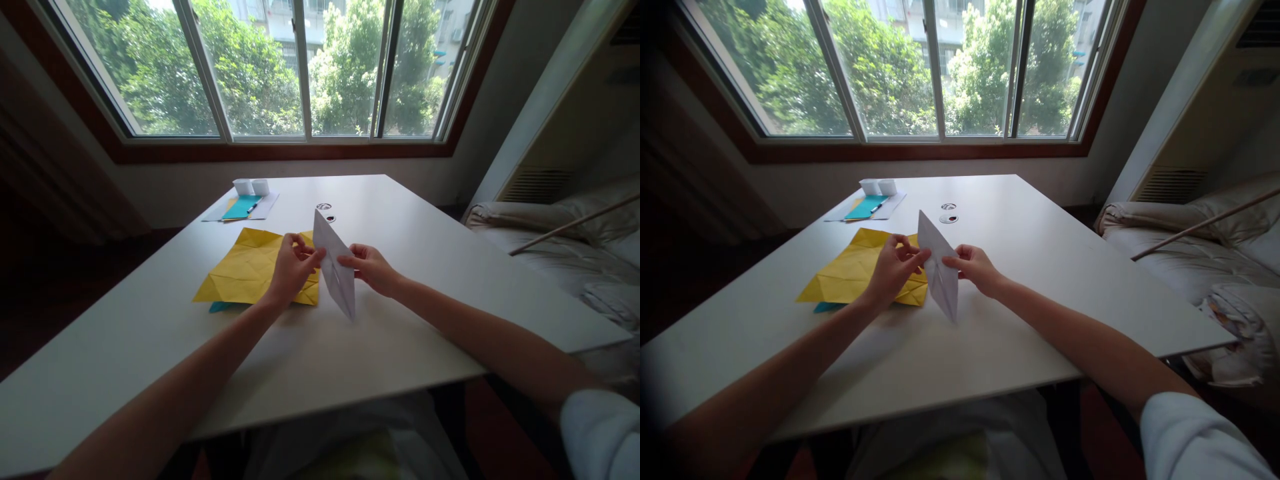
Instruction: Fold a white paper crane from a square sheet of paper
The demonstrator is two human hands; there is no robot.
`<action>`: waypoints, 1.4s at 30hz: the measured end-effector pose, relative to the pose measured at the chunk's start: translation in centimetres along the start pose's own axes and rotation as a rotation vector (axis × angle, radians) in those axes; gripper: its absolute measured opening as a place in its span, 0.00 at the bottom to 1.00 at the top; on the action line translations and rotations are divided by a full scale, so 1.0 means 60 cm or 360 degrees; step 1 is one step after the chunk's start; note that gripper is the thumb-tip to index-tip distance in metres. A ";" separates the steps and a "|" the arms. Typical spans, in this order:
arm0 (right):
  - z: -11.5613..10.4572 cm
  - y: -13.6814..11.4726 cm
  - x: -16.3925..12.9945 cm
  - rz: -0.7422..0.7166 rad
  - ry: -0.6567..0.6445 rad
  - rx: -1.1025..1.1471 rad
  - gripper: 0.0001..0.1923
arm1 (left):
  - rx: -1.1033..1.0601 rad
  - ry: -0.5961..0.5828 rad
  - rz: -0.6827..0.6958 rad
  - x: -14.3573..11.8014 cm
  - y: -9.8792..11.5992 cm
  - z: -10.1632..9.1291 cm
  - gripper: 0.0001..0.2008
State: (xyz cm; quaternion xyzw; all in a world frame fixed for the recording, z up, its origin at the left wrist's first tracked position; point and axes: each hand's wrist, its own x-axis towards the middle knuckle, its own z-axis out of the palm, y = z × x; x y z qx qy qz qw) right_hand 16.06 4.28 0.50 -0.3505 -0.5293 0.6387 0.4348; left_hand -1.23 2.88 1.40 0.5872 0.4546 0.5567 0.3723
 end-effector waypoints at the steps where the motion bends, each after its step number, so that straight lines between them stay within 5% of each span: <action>1: 0.000 0.001 0.001 -0.0033 0.0056 -0.0010 0.17 | 0.0155 0.0018 0.0090 -0.002 0.001 0.001 0.17; 5: 0.002 0.003 0.002 -0.0141 0.0201 -0.0047 0.20 | 0.0701 -0.0012 0.0360 -0.013 0.007 0.005 0.15; 11: 0.011 0.001 -0.003 -0.0214 0.0153 -0.0006 0.18 | 0.0742 -0.0038 0.0440 -0.015 0.011 0.004 0.12; 20: -0.003 -0.001 0.006 0.0000 0.0170 0.0354 0.16 | -0.0417 -0.0104 -0.0418 -0.001 0.013 0.004 0.13; 24: -0.008 -0.003 0.008 0.0197 0.0088 0.0487 0.13 | -0.0626 -0.0103 -0.0775 0.003 0.011 0.003 0.12; 29: -0.009 -0.005 0.008 0.0296 -0.0002 0.0539 0.10 | -0.0705 -0.0276 -0.0786 0.002 0.011 0.003 0.09; 42: -0.007 -0.014 0.003 0.0287 -0.0287 0.0586 0.13 | -0.0836 -0.0384 -0.0730 -0.001 0.012 0.002 0.12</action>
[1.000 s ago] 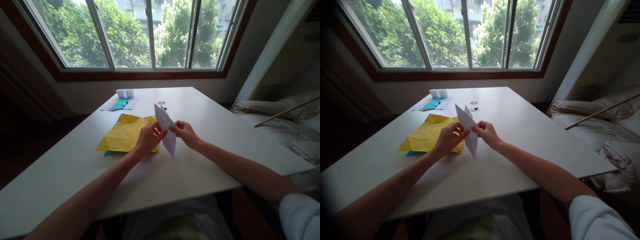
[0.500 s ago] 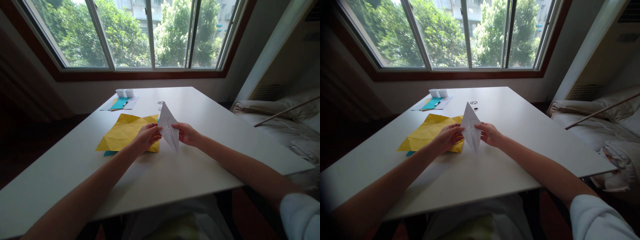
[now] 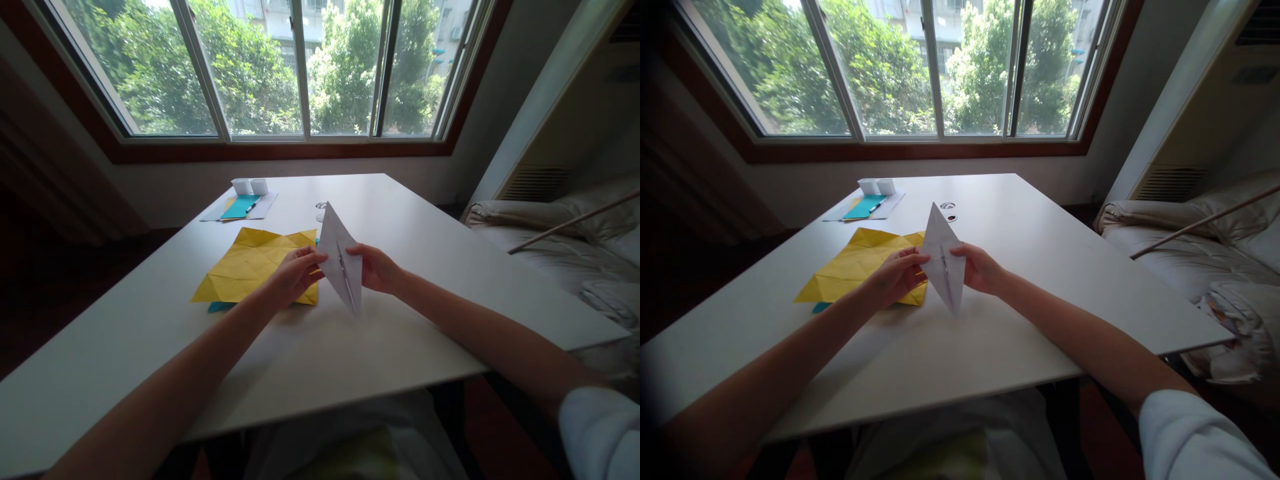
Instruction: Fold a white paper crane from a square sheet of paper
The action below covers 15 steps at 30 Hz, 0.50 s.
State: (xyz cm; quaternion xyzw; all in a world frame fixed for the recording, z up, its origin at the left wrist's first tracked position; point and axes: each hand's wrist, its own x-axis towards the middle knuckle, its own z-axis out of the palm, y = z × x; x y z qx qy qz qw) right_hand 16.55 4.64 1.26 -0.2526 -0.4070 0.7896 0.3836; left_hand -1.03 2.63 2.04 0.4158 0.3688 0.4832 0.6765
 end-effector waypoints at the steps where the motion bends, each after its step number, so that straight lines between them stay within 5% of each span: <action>1: -0.001 0.001 0.001 -0.0012 0.0010 -0.0043 0.13 | -0.0031 -0.0015 0.0014 -0.001 0.001 0.001 0.12; 8: -0.011 0.003 0.003 -0.0078 0.0108 -0.0205 0.13 | -0.0059 -0.0006 0.0056 -0.003 0.006 0.003 0.14; 15: -0.022 -0.003 0.010 -0.0225 0.0296 -0.0390 0.19 | 0.0315 0.0299 0.0233 0.009 -0.004 -0.010 0.16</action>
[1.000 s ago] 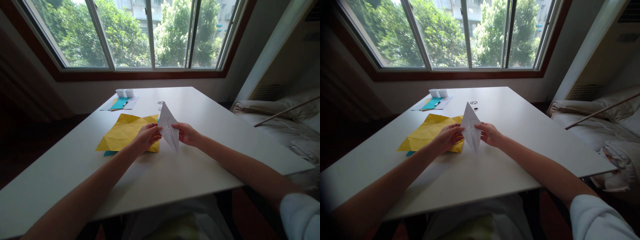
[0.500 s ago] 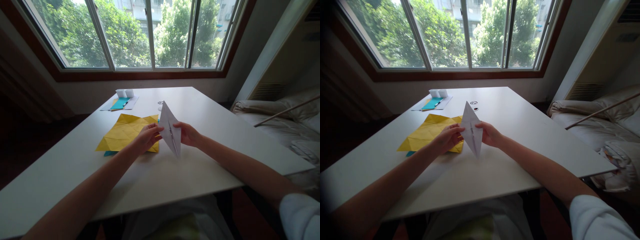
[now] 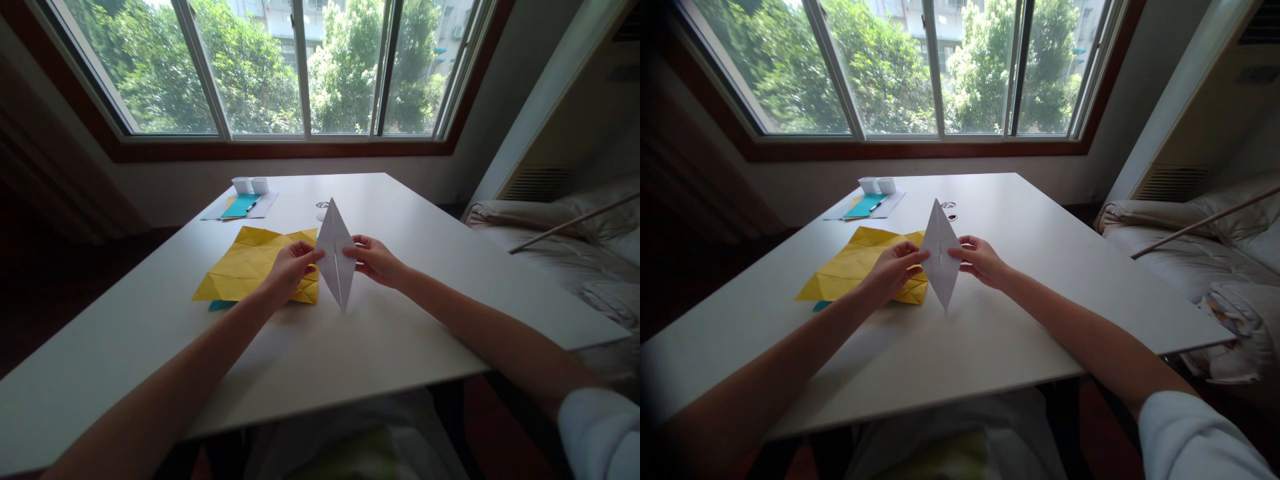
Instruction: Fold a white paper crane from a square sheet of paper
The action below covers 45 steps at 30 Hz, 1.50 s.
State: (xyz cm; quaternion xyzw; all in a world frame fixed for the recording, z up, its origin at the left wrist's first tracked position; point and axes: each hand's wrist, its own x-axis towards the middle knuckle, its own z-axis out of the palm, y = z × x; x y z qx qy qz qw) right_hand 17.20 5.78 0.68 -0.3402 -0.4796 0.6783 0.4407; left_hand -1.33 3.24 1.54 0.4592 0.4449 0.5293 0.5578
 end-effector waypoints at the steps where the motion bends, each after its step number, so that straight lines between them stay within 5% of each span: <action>1: -0.002 0.001 0.002 -0.0028 0.0012 -0.0046 0.19 | 0.0054 0.0023 0.0050 0.002 -0.002 -0.001 0.16; 10: -0.001 0.005 0.000 -0.0477 0.0053 -0.0350 0.21 | 0.0469 0.0020 0.0509 0.000 0.003 -0.002 0.13; 22: 0.010 0.003 -0.003 -0.0470 0.0089 -0.0238 0.16 | 0.1085 0.0234 0.0866 0.005 -0.006 -0.013 0.19; 28: 0.009 0.000 0.000 -0.0329 0.0194 -0.0019 0.12 | 0.1163 -0.0021 0.0820 0.004 -0.004 -0.011 0.11; 36: 0.005 -0.002 0.001 -0.0060 0.0048 0.0328 0.12 | 0.1224 -0.0031 0.0818 0.004 -0.005 -0.014 0.14; 45: 0.019 0.002 -0.015 -0.0137 -0.0255 0.0087 0.13 | 0.1350 0.0095 0.0738 0.000 -0.002 -0.006 0.14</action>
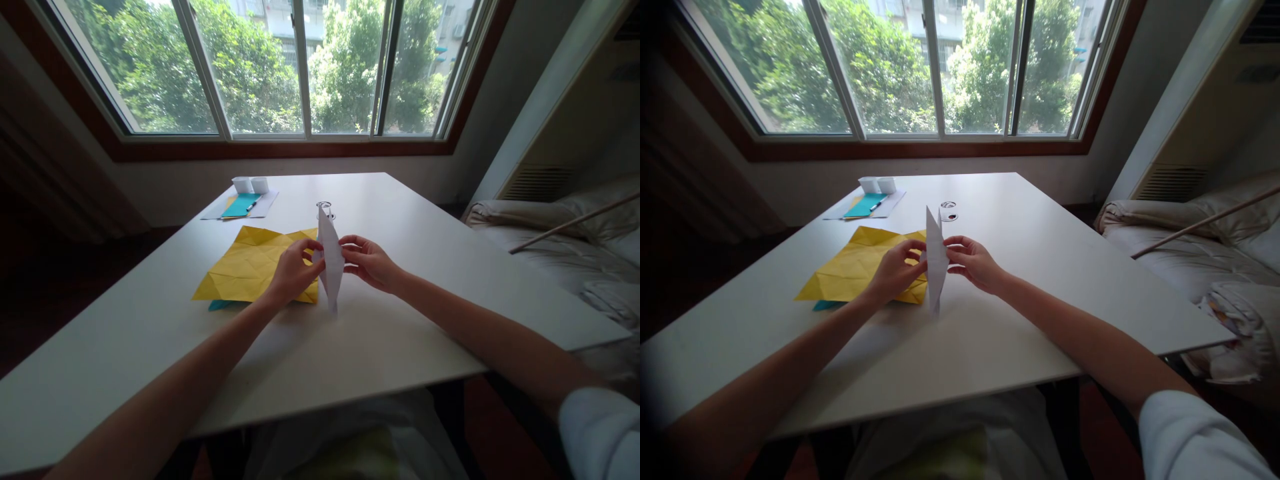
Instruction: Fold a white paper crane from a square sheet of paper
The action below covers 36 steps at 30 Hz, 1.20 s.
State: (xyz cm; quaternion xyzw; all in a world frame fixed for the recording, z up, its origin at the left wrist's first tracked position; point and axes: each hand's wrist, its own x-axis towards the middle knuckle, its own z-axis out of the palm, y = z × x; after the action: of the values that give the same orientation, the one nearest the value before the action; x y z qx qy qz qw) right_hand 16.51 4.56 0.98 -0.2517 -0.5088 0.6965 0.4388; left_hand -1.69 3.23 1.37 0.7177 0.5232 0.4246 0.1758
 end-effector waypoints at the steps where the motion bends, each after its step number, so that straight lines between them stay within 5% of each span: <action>1: 0.002 -0.001 -0.001 -0.0015 0.0006 -0.0015 0.13 | -0.0028 -0.0004 -0.0013 0.001 -0.001 0.000 0.14; 19: 0.007 -0.002 0.000 -0.0322 0.0093 -0.0240 0.11 | 0.0238 0.0103 0.0133 0.000 0.005 -0.005 0.06; 27: -0.011 -0.002 0.008 -0.0249 0.0323 -0.0155 0.15 | -0.0096 0.0237 -0.0120 0.004 -0.001 -0.011 0.06; 36: -0.017 0.000 0.012 -0.0024 0.0342 -0.0056 0.15 | -0.0518 0.0245 -0.0287 0.006 0.000 -0.008 0.04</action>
State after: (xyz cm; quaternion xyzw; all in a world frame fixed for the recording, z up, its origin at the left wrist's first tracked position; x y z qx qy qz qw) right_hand 16.97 5.70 0.70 -0.3288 -0.4729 0.6531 0.4916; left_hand -2.04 3.48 1.83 0.5954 0.5217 0.5398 0.2861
